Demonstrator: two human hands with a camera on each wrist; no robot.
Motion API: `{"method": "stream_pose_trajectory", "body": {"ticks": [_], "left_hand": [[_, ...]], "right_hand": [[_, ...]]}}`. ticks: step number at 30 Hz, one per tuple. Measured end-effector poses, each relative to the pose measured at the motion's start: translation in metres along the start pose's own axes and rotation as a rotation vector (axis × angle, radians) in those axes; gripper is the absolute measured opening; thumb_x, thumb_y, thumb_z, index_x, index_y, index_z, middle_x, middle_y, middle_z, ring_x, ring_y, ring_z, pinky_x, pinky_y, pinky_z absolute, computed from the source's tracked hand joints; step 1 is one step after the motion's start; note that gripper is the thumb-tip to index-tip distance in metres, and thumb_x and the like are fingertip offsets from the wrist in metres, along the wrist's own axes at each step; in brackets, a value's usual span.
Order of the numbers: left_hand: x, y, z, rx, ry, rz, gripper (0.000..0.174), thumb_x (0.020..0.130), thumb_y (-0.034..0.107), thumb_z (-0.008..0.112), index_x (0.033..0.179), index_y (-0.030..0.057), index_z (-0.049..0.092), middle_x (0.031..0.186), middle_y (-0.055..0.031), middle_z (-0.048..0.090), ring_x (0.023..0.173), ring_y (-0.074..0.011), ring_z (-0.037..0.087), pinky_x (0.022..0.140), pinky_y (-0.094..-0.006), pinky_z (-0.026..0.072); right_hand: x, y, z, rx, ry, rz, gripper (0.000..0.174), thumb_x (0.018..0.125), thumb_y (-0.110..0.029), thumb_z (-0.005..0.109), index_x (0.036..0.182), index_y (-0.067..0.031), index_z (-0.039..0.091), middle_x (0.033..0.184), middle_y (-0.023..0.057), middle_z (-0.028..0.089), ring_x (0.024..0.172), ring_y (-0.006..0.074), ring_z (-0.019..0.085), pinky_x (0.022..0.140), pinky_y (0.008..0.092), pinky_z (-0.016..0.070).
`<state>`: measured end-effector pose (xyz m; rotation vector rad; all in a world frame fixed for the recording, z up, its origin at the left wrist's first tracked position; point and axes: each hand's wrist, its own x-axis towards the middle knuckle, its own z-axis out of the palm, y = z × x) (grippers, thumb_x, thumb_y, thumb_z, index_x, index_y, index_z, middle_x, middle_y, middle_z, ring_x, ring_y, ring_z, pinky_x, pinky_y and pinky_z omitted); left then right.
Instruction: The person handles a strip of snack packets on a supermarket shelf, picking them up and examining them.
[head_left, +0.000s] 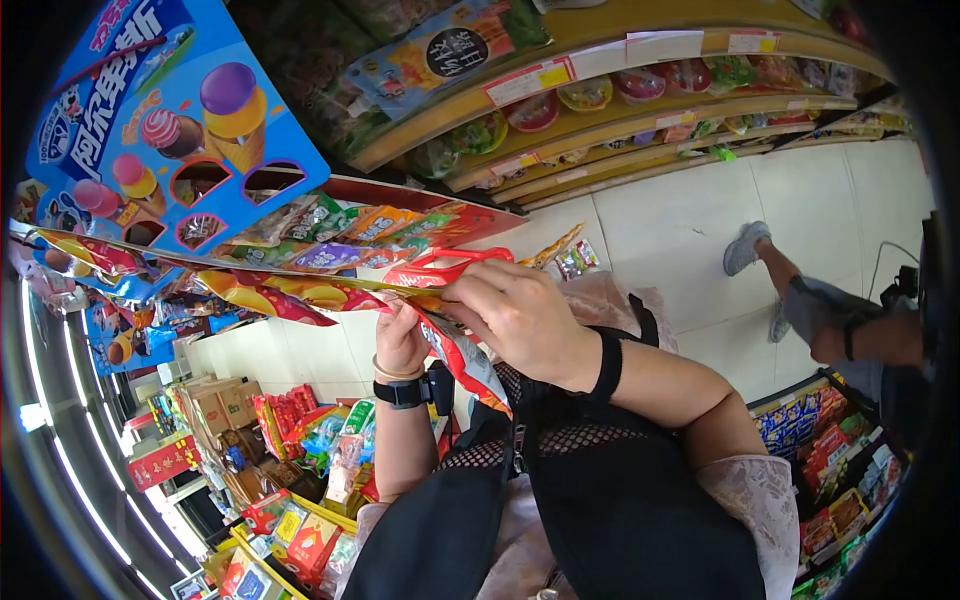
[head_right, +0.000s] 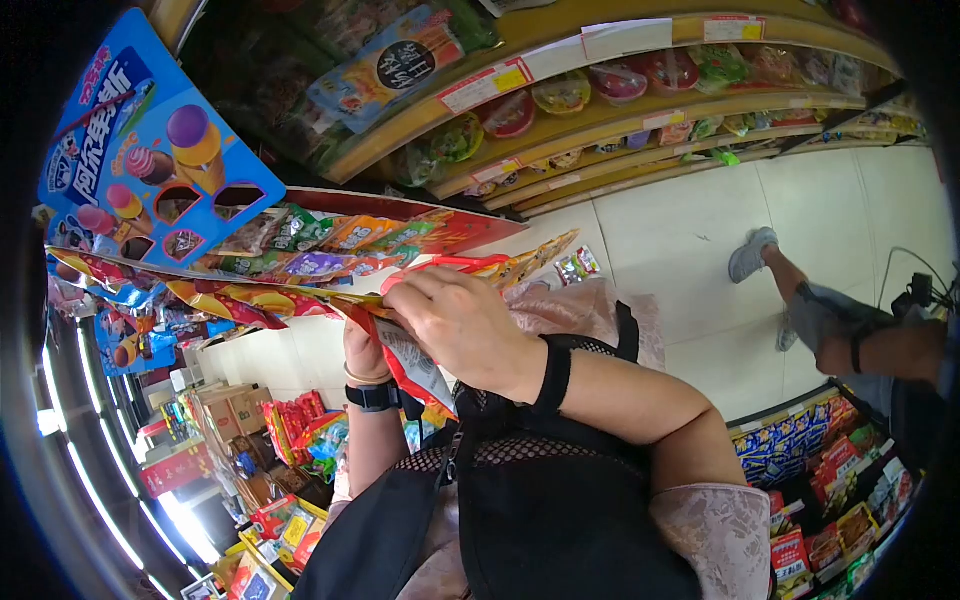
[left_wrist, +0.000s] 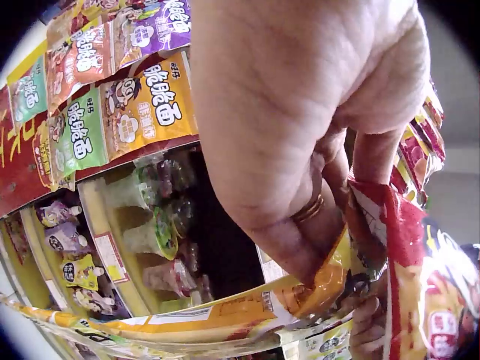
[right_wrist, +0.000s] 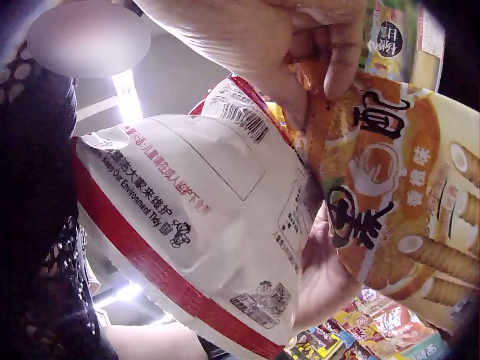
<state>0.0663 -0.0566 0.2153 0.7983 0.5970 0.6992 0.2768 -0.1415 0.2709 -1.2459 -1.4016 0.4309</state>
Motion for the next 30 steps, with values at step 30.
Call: {"method": "stream_pose_trajectory", "body": {"ticks": [30], "left_hand": [[0.0, 0.011, 0.027, 0.07, -0.063, -0.037, 0.029, 0.089, 0.013, 0.054, 0.116, 0.0018, 0.049, 0.106, -0.0095, 0.059, 0.099, -0.0194, 0.057, 0.091, -0.0345, 0.0433]], "right_hand": [[0.001, -0.003, -0.006, -0.112, -0.145, 0.02, 0.014, 0.072, -0.006, 0.06, 0.085, -0.0025, 0.055, 0.088, 0.0118, 0.058, 0.082, 0.0281, 0.059, 0.07, 0.0357, 0.0487]]}}
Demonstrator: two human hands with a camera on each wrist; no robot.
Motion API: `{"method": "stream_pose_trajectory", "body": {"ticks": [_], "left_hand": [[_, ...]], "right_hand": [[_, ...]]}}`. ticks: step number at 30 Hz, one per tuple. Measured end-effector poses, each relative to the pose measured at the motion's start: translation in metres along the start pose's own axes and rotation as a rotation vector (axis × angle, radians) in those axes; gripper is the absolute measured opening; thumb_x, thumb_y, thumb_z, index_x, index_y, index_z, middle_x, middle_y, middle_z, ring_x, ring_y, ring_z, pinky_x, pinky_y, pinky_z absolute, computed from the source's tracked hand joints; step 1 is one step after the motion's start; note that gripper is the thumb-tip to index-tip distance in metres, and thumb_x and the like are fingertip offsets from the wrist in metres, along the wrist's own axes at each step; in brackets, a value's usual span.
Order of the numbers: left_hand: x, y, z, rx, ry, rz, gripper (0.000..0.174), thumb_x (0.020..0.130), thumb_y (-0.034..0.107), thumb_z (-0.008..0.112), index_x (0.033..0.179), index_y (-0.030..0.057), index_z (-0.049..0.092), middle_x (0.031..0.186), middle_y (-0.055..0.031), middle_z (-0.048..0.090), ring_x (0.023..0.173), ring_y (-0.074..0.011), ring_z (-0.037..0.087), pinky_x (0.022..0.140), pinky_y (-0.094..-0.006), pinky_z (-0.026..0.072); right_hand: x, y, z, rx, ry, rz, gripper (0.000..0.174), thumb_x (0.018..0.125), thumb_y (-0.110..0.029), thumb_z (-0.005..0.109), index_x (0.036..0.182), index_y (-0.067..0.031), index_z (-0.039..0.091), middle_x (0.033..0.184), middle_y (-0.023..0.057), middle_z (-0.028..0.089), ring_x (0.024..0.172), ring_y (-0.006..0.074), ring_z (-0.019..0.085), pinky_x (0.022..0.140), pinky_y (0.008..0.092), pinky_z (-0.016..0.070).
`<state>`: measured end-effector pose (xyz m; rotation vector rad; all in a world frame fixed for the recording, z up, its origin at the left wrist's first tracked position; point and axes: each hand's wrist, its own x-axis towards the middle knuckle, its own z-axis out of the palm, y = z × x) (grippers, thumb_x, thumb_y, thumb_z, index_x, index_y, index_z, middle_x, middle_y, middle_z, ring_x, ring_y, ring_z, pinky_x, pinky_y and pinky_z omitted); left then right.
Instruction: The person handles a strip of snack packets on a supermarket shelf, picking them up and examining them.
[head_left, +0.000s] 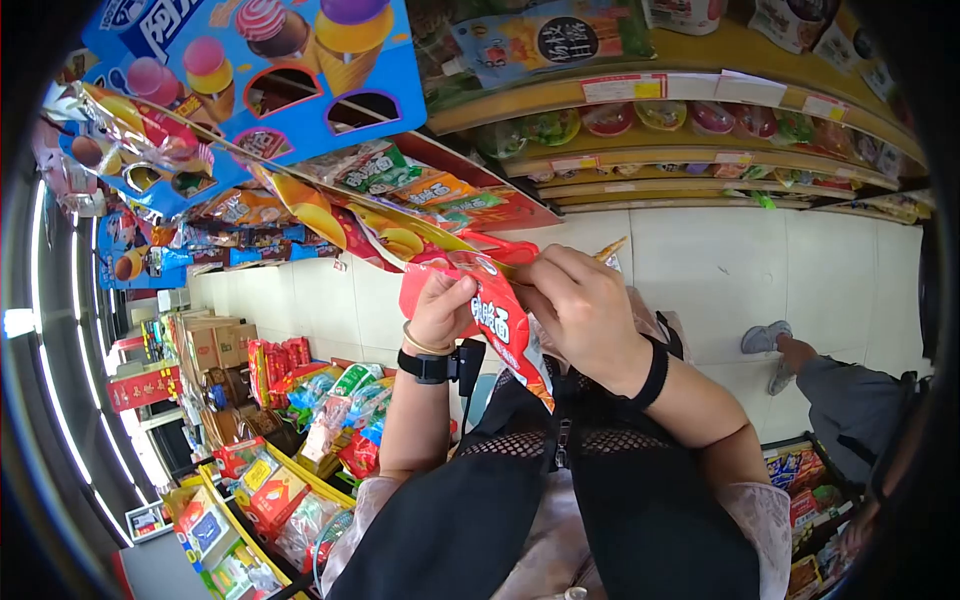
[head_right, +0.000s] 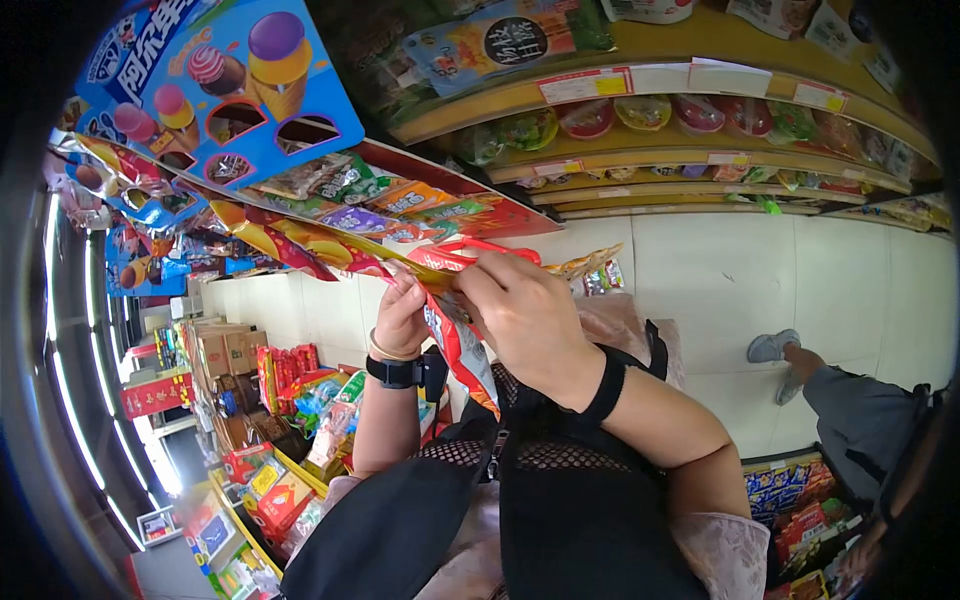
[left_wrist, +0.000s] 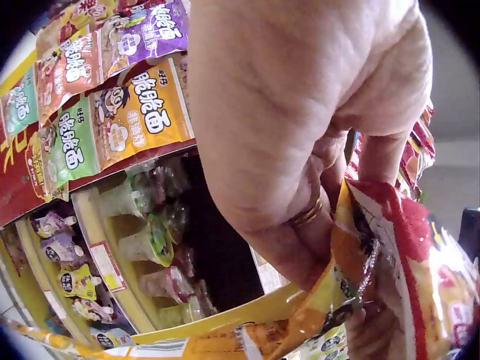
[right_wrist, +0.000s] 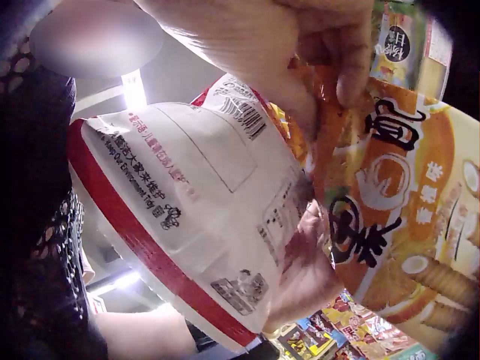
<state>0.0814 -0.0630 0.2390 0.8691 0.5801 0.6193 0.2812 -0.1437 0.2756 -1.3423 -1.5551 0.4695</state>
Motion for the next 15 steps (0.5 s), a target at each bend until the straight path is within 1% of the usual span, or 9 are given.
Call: {"method": "stream_pose_trajectory", "body": {"ticks": [1, 4, 5, 7, 10, 12, 13, 14, 15], "left_hand": [[0.0, -0.001, 0.0, -0.001, 0.006, 0.003, 0.029, 0.089, 0.013, 0.054, 0.116, 0.0018, 0.049, 0.106, -0.0095, 0.059, 0.099, -0.0194, 0.057, 0.091, -0.0345, 0.0433], [0.002, -0.003, 0.002, -0.013, 0.009, 0.037, 0.029, 0.09, 0.013, 0.054, 0.115, 0.0018, 0.049, 0.107, -0.0079, 0.058, 0.1, -0.0177, 0.056, 0.09, -0.0335, 0.0432], [0.003, -0.003, 0.005, -0.02, 0.035, 0.046, 0.028, 0.089, 0.013, 0.054, 0.114, 0.0016, 0.049, 0.107, -0.0073, 0.058, 0.102, -0.0172, 0.055, 0.09, -0.0332, 0.0428], [0.004, -0.003, 0.004, -0.029, 0.064, 0.057, 0.027, 0.089, 0.013, 0.054, 0.113, 0.0014, 0.05, 0.107, -0.0067, 0.057, 0.103, -0.0166, 0.054, 0.09, -0.0329, 0.0424], [0.002, -0.006, -0.009, -0.042, 0.018, 0.037, 0.027, 0.088, 0.013, 0.055, 0.112, 0.0014, 0.05, 0.107, -0.0059, 0.056, 0.106, -0.0172, 0.052, 0.093, -0.0338, 0.0398], [0.003, -0.006, -0.013, -0.001, -0.023, 0.017, 0.031, 0.087, 0.011, 0.054, 0.116, 0.001, 0.048, 0.114, -0.0077, 0.054, 0.111, -0.0198, 0.05, 0.099, -0.0358, 0.0356], [0.004, -0.006, -0.011, -0.007, -0.029, 0.016, 0.031, 0.087, 0.011, 0.054, 0.116, 0.001, 0.048, 0.114, -0.0077, 0.054, 0.111, -0.0198, 0.05, 0.099, -0.0358, 0.0356], [0.006, -0.002, 0.0, -0.033, -0.028, 0.024, 0.035, 0.087, 0.01, 0.054, 0.12, 0.0007, 0.046, 0.118, -0.0088, 0.053, 0.114, -0.0211, 0.048, 0.101, -0.0366, 0.0335], [0.007, 0.0, 0.006, -0.059, -0.027, 0.029, 0.039, 0.086, 0.009, 0.053, 0.123, 0.0003, 0.044, 0.121, -0.0099, 0.051, 0.117, -0.0224, 0.046, 0.103, -0.0374, 0.0314]], "right_hand": [[0.002, -0.002, -0.001, 0.037, 0.029, -0.005, 0.015, 0.071, -0.006, 0.064, 0.083, -0.0027, 0.055, 0.087, 0.0115, 0.058, 0.079, 0.0286, 0.059, 0.067, 0.0364, 0.0486], [0.006, -0.004, 0.0, 0.052, 0.057, -0.023, 0.016, 0.07, -0.006, 0.065, 0.083, -0.0032, 0.056, 0.085, 0.0107, 0.057, 0.075, 0.0285, 0.058, 0.064, 0.0367, 0.0483], [0.007, -0.004, 0.0, 0.052, 0.052, -0.026, 0.016, 0.07, -0.006, 0.065, 0.083, -0.0032, 0.056, 0.085, 0.0107, 0.057, 0.075, 0.0285, 0.058, 0.064, 0.0367, 0.0483], [0.009, -0.005, 0.001, 0.042, 0.108, -0.062, 0.015, 0.07, -0.006, 0.065, 0.081, -0.0039, 0.056, 0.082, 0.0094, 0.056, 0.072, 0.0276, 0.058, 0.061, 0.0365, 0.0478], [0.011, -0.004, 0.0, 0.006, 0.106, -0.087, 0.015, 0.07, -0.006, 0.065, 0.081, -0.0045, 0.055, 0.081, 0.0085, 0.055, 0.071, 0.0268, 0.058, 0.06, 0.0355, 0.0478], [0.011, -0.004, 0.0, -0.006, 0.089, -0.078, 0.015, 0.07, -0.006, 0.065, 0.081, -0.0048, 0.055, 0.081, 0.0084, 0.055, 0.071, 0.0267, 0.058, 0.06, 0.0355, 0.0478], [0.01, -0.003, -0.001, -0.018, 0.075, -0.068, 0.015, 0.07, -0.006, 0.065, 0.081, -0.0051, 0.055, 0.081, 0.0083, 0.055, 0.072, 0.0267, 0.058, 0.061, 0.0355, 0.0479], [0.011, -0.003, -0.002, -0.028, 0.076, -0.066, 0.015, 0.07, -0.006, 0.065, 0.081, -0.0051, 0.055, 0.081, 0.0083, 0.055, 0.072, 0.0267, 0.058, 0.061, 0.0355, 0.0479], [0.011, -0.004, -0.001, 0.011, 0.099, -0.059, 0.015, 0.068, -0.004, 0.067, 0.078, -0.004, 0.056, 0.076, 0.0084, 0.054, 0.069, 0.0267, 0.057, 0.059, 0.0359, 0.0466]]}}
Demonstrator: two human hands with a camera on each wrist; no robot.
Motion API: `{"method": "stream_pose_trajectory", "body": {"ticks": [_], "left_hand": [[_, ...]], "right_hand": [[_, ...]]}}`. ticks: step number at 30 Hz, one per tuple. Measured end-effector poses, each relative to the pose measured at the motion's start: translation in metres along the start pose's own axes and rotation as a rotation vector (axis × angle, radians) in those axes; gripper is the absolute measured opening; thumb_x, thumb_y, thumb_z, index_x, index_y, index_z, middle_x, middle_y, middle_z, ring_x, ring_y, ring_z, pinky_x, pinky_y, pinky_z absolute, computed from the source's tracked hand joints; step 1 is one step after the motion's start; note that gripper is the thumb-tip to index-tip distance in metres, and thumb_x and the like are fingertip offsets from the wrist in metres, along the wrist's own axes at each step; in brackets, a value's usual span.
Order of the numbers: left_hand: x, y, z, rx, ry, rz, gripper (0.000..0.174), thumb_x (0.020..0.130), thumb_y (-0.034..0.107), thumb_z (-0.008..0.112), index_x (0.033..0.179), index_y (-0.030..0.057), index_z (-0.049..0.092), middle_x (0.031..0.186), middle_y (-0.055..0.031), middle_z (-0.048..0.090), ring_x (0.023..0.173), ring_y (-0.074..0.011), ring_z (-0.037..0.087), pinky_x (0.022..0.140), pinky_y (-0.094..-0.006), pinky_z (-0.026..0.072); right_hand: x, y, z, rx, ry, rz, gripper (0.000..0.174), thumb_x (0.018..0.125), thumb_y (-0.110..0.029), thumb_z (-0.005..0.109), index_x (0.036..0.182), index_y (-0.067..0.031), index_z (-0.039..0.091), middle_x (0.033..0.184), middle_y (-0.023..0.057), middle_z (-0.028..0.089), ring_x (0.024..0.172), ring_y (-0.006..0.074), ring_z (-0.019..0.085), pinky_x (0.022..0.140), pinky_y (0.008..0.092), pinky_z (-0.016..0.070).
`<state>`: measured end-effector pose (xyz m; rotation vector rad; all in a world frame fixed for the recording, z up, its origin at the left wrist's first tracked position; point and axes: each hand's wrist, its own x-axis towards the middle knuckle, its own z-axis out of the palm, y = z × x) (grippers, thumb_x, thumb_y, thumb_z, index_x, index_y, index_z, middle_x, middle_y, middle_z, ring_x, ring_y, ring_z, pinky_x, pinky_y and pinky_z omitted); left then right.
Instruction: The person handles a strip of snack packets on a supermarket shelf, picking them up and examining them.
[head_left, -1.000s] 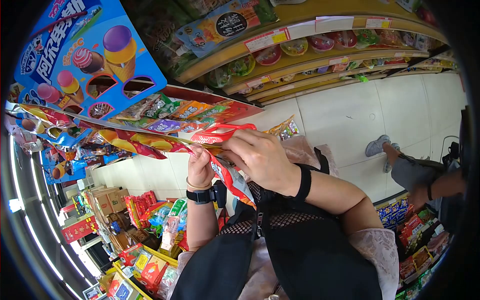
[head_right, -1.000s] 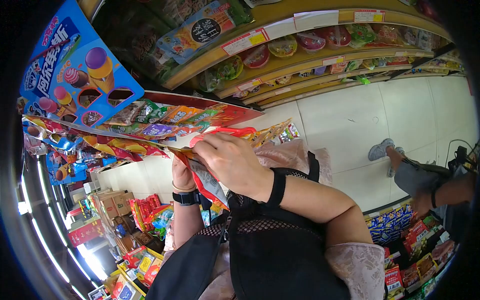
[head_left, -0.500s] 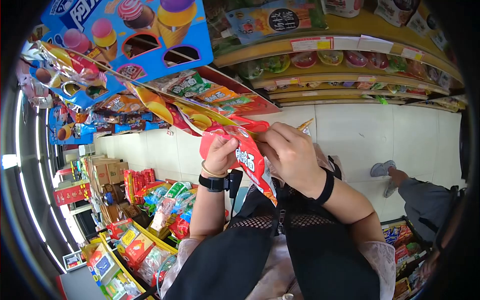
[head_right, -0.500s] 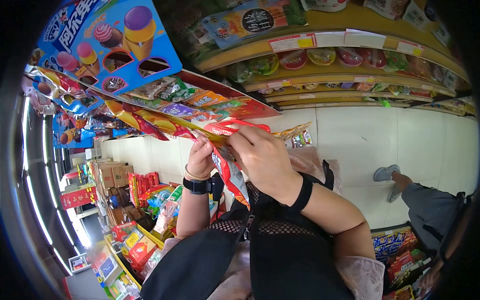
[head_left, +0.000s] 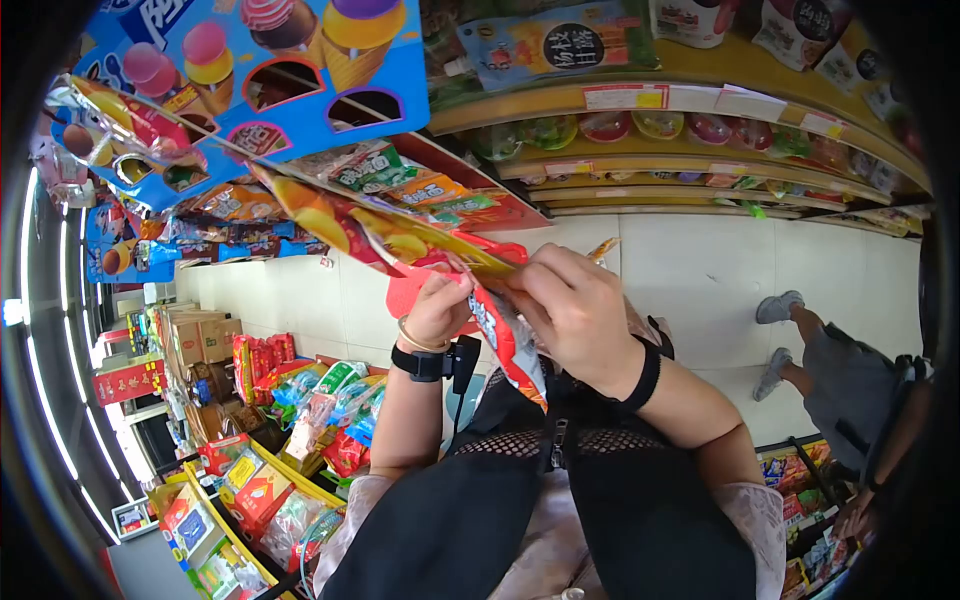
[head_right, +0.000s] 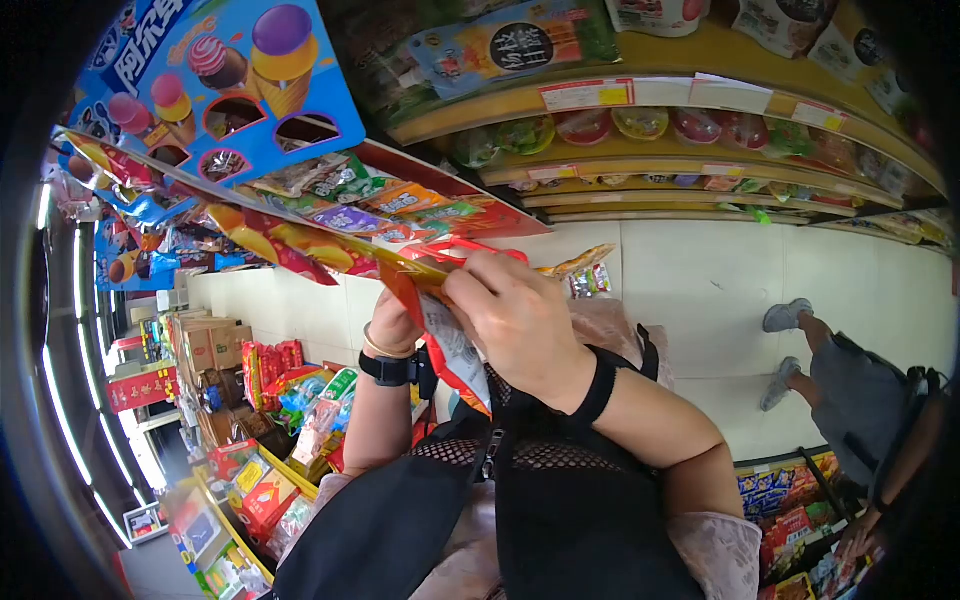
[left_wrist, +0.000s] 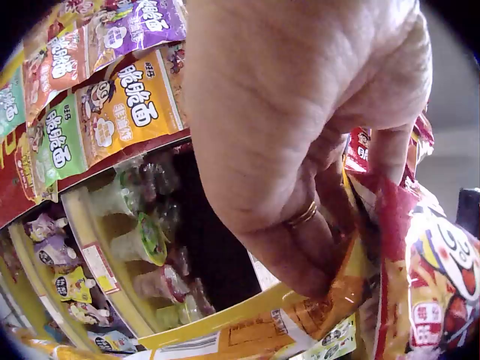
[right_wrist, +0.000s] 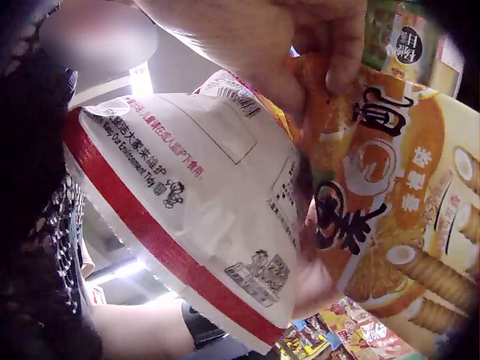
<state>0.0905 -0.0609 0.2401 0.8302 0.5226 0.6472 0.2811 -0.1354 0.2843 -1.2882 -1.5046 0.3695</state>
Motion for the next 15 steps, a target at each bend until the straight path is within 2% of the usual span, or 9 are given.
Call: {"method": "stream_pose_trajectory", "body": {"ticks": [1, 6, 8, 12, 15], "left_hand": [[0.001, -0.002, -0.002, -0.007, -0.009, -0.004, 0.039, 0.086, 0.009, 0.053, 0.123, 0.0003, 0.044, 0.121, -0.0099, 0.051, 0.117, -0.0224, 0.046, 0.103, -0.0374, 0.0314], [0.001, -0.006, -0.02, -0.008, -0.041, -0.017, 0.047, 0.086, 0.012, 0.055, 0.129, -0.0001, 0.039, 0.125, -0.0112, 0.049, 0.119, -0.0247, 0.045, 0.103, -0.0398, 0.032], [0.0, -0.007, -0.019, 0.013, 0.005, -0.007, 0.049, 0.087, 0.015, 0.057, 0.13, 0.0004, 0.038, 0.124, -0.0111, 0.05, 0.117, -0.0248, 0.046, 0.102, -0.04, 0.0332], [-0.001, -0.009, -0.026, -0.059, -0.026, -0.065, 0.05, 0.087, 0.016, 0.058, 0.13, 0.0004, 0.037, 0.123, -0.0108, 0.05, 0.116, -0.0247, 0.047, 0.101, -0.04, 0.0336], [-0.001, -0.004, -0.017, 0.002, -0.109, 0.006, 0.051, 0.087, 0.018, 0.059, 0.13, 0.0006, 0.038, 0.124, -0.0106, 0.05, 0.117, -0.0242, 0.047, 0.101, -0.0395, 0.034]], "right_hand": [[0.0, 0.0, 0.0, 0.038, 0.025, 0.009, 0.015, 0.065, -0.001, 0.068, 0.076, -0.0029, 0.057, 0.072, 0.0085, 0.053, 0.066, 0.0268, 0.056, 0.057, 0.0363, 0.0453], [-0.006, 0.006, -0.001, 0.069, 0.001, 0.031, 0.016, 0.067, -0.001, 0.068, 0.08, -0.0027, 0.059, 0.074, 0.0088, 0.056, 0.066, 0.0266, 0.057, 0.058, 0.0354, 0.046], [-0.008, 0.007, -0.001, 0.112, -0.041, 0.07, 0.014, 0.075, -0.007, 0.064, 0.085, -0.0035, 0.056, 0.081, 0.0099, 0.056, 0.074, 0.029, 0.059, 0.063, 0.0377, 0.048], [-0.011, 0.007, -0.002, 0.185, -0.038, 0.128, 0.014, 0.076, -0.006, 0.064, 0.088, -0.0028, 0.057, 0.082, 0.0108, 0.057, 0.076, 0.0301, 0.059, 0.064, 0.0387, 0.048], [-0.012, 0.007, 0.001, 0.199, -0.01, 0.146, 0.014, 0.076, -0.006, 0.064, 0.088, -0.0026, 0.057, 0.082, 0.0109, 0.058, 0.076, 0.0302, 0.059, 0.064, 0.0386, 0.0484]]}}
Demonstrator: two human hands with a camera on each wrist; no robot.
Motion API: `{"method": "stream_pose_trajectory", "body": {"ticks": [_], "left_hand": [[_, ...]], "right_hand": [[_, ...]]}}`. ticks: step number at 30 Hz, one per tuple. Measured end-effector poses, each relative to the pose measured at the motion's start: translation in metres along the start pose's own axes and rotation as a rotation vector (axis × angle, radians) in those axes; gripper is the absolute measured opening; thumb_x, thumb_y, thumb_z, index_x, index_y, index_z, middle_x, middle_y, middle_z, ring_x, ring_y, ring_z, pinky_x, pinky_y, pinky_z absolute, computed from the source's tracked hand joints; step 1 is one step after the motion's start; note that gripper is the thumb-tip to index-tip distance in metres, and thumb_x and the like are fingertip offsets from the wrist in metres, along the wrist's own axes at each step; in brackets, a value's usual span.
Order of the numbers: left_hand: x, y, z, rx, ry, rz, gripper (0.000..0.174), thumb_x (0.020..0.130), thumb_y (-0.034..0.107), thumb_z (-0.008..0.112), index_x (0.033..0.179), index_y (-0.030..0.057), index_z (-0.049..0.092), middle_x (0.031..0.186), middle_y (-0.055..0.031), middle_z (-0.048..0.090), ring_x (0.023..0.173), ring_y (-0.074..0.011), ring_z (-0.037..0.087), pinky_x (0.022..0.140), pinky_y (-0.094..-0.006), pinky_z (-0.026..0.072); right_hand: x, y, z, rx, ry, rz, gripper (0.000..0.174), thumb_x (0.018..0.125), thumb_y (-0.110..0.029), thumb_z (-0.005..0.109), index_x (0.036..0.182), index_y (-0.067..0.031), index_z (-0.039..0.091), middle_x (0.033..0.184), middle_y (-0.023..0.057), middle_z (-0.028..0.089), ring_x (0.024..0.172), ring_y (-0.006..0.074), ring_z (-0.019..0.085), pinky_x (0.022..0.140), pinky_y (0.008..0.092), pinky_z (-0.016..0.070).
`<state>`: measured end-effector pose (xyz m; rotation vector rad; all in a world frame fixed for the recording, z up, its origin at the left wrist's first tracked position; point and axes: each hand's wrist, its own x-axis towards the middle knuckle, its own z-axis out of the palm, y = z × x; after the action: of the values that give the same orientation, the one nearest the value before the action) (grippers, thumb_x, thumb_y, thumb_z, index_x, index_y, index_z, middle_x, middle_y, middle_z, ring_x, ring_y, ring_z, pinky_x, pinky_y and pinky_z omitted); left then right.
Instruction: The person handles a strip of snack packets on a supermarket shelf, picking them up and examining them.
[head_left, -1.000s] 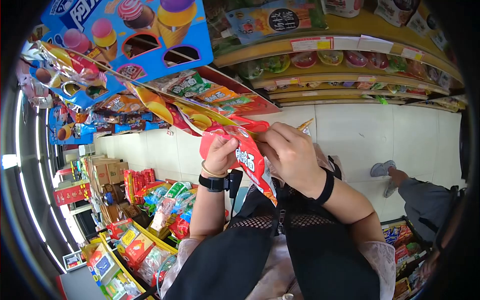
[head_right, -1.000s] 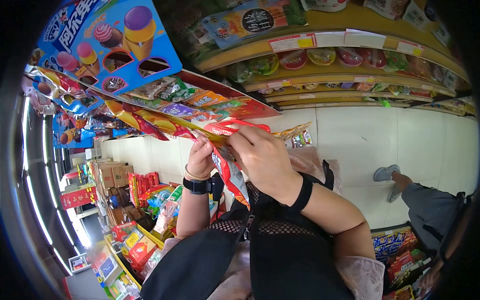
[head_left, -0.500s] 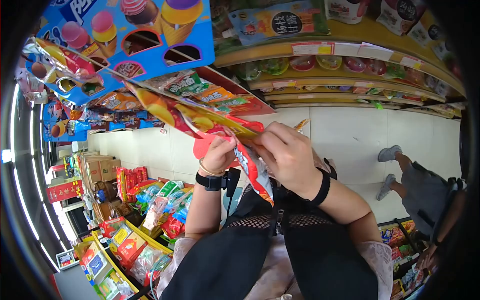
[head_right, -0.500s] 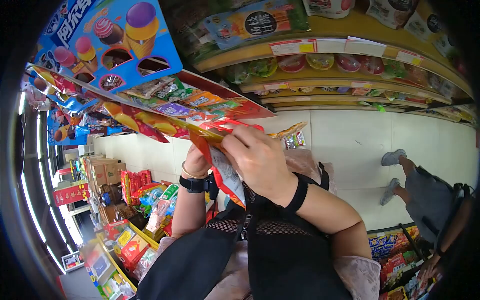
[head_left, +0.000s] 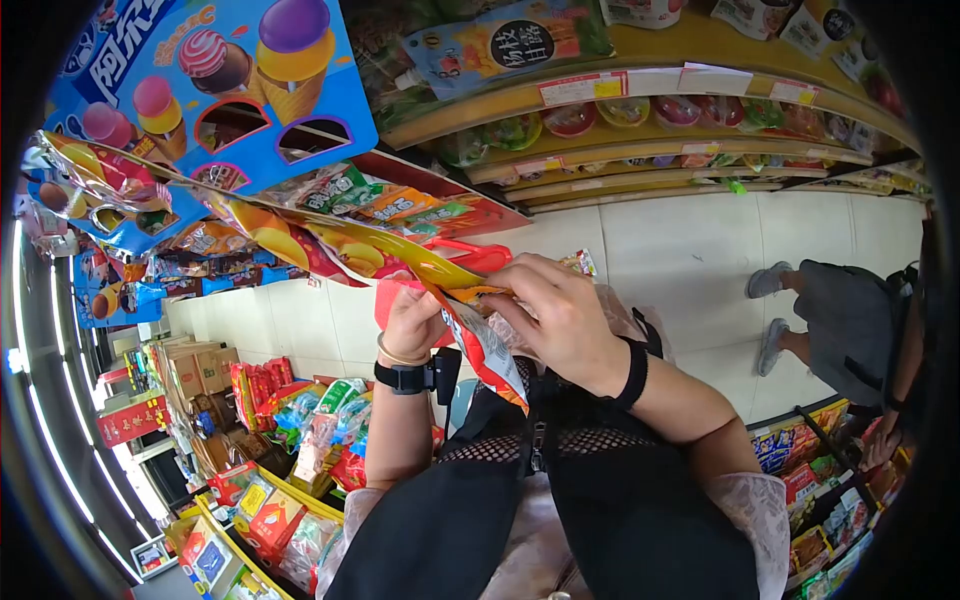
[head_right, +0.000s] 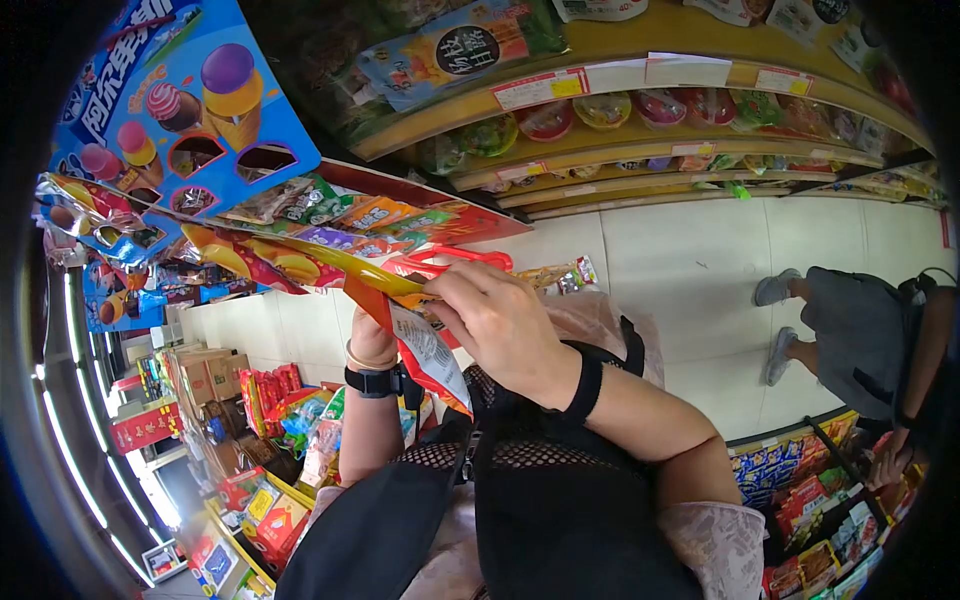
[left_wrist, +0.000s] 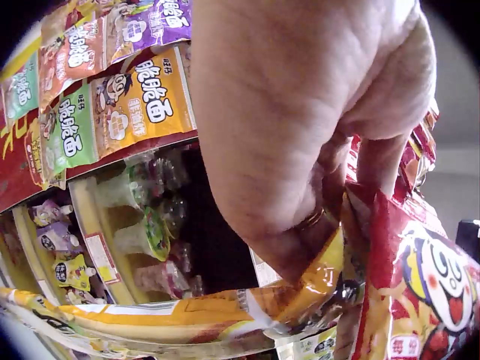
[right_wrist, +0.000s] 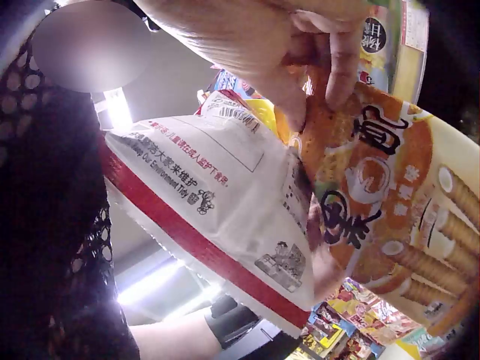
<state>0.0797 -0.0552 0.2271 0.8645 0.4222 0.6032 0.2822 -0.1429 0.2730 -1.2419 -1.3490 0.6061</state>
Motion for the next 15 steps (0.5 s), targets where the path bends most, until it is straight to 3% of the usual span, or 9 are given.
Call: {"method": "stream_pose_trajectory", "body": {"ticks": [2, 6, 9, 15], "left_hand": [[-0.001, 0.001, 0.003, 0.021, 0.044, -0.005, 0.052, 0.086, 0.018, 0.06, 0.13, 0.0005, 0.039, 0.124, -0.0104, 0.051, 0.117, -0.0236, 0.047, 0.101, -0.0388, 0.0344], [-0.004, -0.001, 0.0, 0.0, 0.051, 0.007, 0.052, 0.086, 0.019, 0.06, 0.13, 0.0001, 0.04, 0.124, -0.0103, 0.052, 0.117, -0.0234, 0.047, 0.101, -0.0383, 0.0344], [-0.005, -0.003, -0.004, -0.018, 0.079, -0.012, 0.051, 0.086, 0.019, 0.061, 0.129, -0.0003, 0.041, 0.124, -0.0103, 0.052, 0.117, -0.0233, 0.048, 0.101, -0.0381, 0.0341], [-0.001, -0.01, -0.018, -0.043, -0.021, -0.013, 0.047, 0.085, 0.015, 0.06, 0.126, -0.0015, 0.044, 0.121, -0.0147, 0.053, 0.113, -0.0274, 0.051, 0.099, -0.0408, 0.0376]], "right_hand": [[0.0, 0.0, 0.001, -0.021, 0.034, -0.007, 0.017, 0.072, -0.004, 0.069, 0.086, -0.0006, 0.059, 0.079, 0.0108, 0.06, 0.069, 0.0264, 0.06, 0.06, 0.0335, 0.048], [0.0, -0.002, 0.004, -0.013, 0.034, -0.028, 0.018, 0.072, -0.004, 0.069, 0.086, -0.0007, 0.059, 0.08, 0.0109, 0.06, 0.07, 0.0265, 0.061, 0.06, 0.0334, 0.0482], [-0.001, -0.004, 0.004, -0.017, 0.001, 0.005, 0.013, 0.076, -0.007, 0.065, 0.084, -0.0026, 0.056, 0.081, 0.0106, 0.058, 0.077, 0.0289, 0.06, 0.065, 0.0381, 0.0488], [-0.008, -0.004, 0.005, -0.147, 0.008, -0.139, 0.016, 0.068, -0.005, 0.064, 0.082, -0.0045, 0.056, 0.077, 0.0072, 0.053, 0.072, 0.0245, 0.057, 0.061, 0.0344, 0.0479]]}}
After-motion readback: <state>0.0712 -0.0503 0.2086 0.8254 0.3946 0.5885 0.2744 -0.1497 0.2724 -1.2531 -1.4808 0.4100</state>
